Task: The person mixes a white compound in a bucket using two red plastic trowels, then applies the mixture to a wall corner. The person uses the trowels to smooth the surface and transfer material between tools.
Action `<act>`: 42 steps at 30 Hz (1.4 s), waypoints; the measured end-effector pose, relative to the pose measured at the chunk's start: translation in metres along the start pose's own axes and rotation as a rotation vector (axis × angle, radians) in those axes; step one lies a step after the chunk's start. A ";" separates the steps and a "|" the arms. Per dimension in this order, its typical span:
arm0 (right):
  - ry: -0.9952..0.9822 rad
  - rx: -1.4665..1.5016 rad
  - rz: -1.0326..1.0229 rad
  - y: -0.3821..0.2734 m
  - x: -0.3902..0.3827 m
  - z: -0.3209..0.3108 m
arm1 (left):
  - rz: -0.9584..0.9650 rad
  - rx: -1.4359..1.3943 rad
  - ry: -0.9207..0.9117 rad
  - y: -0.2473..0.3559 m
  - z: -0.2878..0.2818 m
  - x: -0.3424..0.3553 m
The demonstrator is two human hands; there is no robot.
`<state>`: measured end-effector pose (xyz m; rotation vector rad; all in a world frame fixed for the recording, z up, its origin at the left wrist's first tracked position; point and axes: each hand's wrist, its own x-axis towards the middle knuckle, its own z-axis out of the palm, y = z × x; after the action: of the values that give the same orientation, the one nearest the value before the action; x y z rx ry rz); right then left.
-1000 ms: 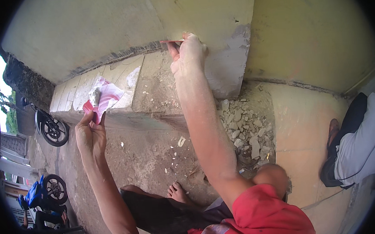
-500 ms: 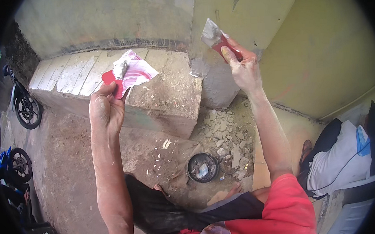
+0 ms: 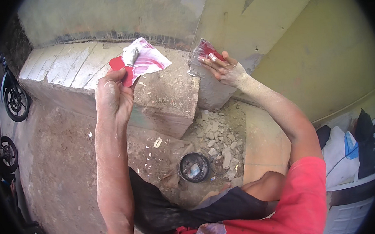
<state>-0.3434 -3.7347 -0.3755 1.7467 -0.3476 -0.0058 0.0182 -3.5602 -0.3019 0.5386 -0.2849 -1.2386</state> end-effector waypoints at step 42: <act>0.512 2.250 3.110 -0.282 -0.104 -0.063 | -0.164 0.117 -0.104 -0.045 0.000 0.012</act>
<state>-0.3656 -3.6043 -0.6523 0.1028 1.0155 -1.4939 -0.0145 -3.5820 -0.3274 0.6085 -0.4087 -1.4179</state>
